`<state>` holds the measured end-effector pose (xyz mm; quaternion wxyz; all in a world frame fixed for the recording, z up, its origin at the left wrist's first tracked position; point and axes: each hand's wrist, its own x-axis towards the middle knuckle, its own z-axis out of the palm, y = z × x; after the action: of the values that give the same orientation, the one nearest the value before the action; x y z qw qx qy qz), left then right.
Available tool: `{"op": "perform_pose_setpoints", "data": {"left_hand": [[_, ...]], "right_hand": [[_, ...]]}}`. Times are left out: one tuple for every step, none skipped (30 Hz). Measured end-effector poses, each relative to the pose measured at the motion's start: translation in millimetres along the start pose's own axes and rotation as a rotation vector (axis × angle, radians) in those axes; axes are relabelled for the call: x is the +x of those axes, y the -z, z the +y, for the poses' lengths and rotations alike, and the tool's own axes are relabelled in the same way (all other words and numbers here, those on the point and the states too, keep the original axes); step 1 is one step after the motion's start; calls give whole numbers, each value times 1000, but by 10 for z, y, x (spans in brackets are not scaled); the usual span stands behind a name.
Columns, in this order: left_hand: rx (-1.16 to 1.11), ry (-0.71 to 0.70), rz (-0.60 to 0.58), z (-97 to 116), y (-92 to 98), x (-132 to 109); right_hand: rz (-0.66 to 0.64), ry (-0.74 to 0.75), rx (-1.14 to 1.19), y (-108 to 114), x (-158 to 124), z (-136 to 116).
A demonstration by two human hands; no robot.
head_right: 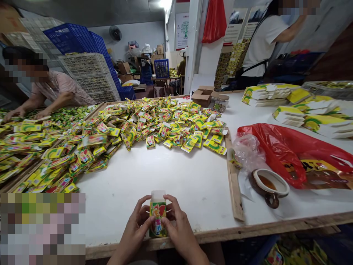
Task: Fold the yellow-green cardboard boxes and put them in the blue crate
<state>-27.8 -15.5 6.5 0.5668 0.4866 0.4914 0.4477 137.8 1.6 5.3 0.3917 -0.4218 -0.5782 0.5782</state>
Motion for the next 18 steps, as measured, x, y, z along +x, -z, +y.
{"op": "perform_pose_setpoints", "data": {"left_hand": [[14, 5, -4, -2, 6, 2], [26, 10, -6, 0, 11, 5], [36, 14, -4, 7, 16, 10], [42, 15, 3, 16, 18, 17], [47, 15, 14, 27, 19, 26], [53, 11, 31, 37, 19, 37], [63, -2, 52, 43, 16, 50], [76, -22, 79, 46, 11, 63], [90, -46, 104, 43, 5, 75], [97, -71, 131, 37, -3, 84], [92, -95, 158, 28, -11, 91], [78, -113, 182, 18, -19, 94], [64, -124, 201, 11, -26, 95], [59, -130, 211, 7, -31, 94], [71, -134, 210, 9, -33, 92], [98, -141, 203, 17, -34, 92], [134, -148, 189, 30, -33, 93], [167, -158, 180, 47, -32, 96]], "right_hand": [[-21, 2, -23, 16, 11, -3], [-40, 5, -49, 29, 26, -10], [-56, 8, -72, 40, 46, -23], [-65, 10, -90, 47, 71, -39], [-63, 14, -104, 49, 99, -58], [-45, 22, -115, 47, 130, -75], [-14, 36, -128, 40, 161, -89], [24, 57, -141, 30, 189, -96], [62, 79, -153, 17, 214, -96], [98, 98, -156, 2, 234, -89], [124, 109, -147, -14, 247, -77], [143, 114, -126, -28, 253, -63], [158, 112, -99, -41, 254, -50], [168, 107, -75, -50, 251, -40], [167, 107, -65, -57, 244, -37], [156, 116, -72, -60, 236, -40], [140, 131, -89, -62, 228, -49], [122, 148, -110, -62, 220, -62]]}}
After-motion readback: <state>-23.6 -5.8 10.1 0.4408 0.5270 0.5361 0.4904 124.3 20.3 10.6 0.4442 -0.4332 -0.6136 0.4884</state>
